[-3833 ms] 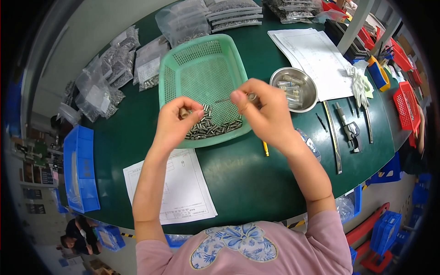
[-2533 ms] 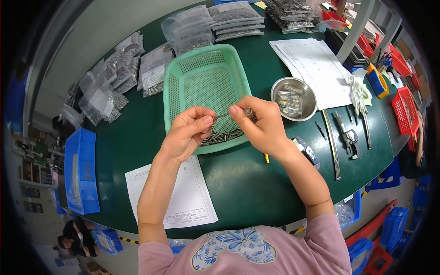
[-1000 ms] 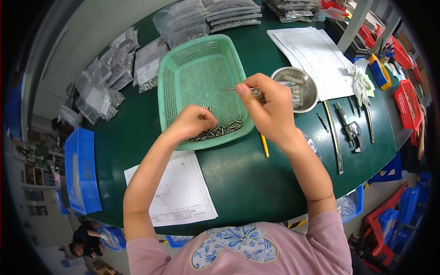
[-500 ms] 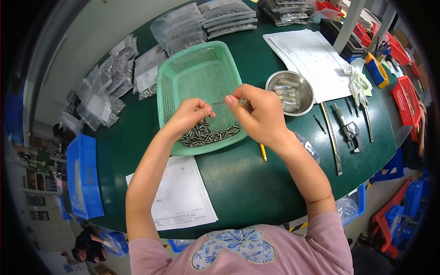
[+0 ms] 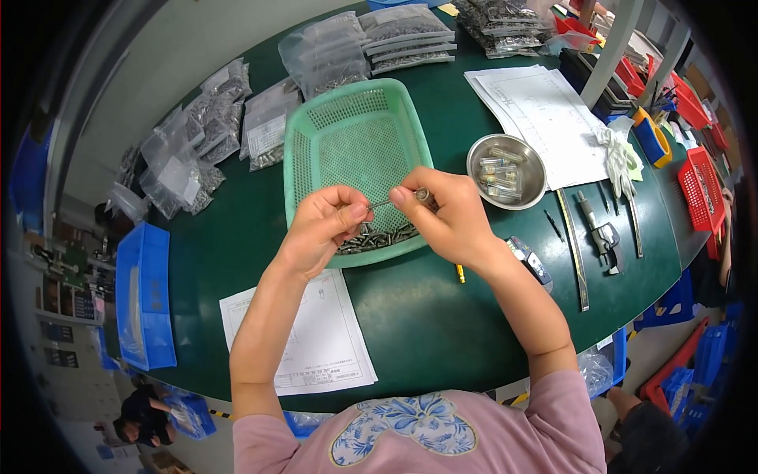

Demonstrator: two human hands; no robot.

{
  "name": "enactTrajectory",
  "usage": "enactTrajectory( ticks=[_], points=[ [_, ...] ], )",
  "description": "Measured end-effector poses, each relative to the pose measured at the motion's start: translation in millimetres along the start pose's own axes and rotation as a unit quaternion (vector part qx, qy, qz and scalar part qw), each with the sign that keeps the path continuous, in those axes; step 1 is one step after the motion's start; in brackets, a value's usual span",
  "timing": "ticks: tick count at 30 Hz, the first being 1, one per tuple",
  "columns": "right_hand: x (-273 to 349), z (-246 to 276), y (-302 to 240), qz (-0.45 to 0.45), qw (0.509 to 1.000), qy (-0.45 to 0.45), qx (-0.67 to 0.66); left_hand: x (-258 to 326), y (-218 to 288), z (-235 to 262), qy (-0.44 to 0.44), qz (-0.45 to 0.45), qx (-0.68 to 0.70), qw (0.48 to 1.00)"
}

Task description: Assembling small metal hardware components at a manufacturing workbench.

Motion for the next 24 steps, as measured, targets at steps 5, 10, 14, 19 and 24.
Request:
enactTrajectory(
  ticks=[5, 10, 14, 19, 24],
  points=[
    [1, 0, -1, 0.021, 1.0, 0.007, 0.014, 2, 1, 0, 0.023, -0.01, -0.031, 0.999],
    [5, -3, -21, 0.126, 0.978, 0.069, 0.154, 4, 6, 0, 0.05, -0.038, -0.07, 0.996],
    [6, -3, -18, 0.11, 0.981, 0.062, 0.145, 4, 8, -2, 0.054, -0.053, -0.08, 0.994],
    [1, -10, 19, -0.089, 0.995, 0.019, -0.034, 7, 20, -7, 0.13, -0.148, -0.243, 0.95],
    [-3, -20, 38, -0.169, 0.968, -0.025, -0.187, 4, 18, 0, 0.133, -0.16, -0.28, 0.937]
  ],
)
Point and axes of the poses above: each hand's wrist, its own x-axis away from the middle knuckle, its own z-axis out of the back of the hand, y = z × x, the point moved 6 cm from there along -x, towards the middle knuckle, and after that the axes turned 10 degrees about -y, right-handed, at the moved point
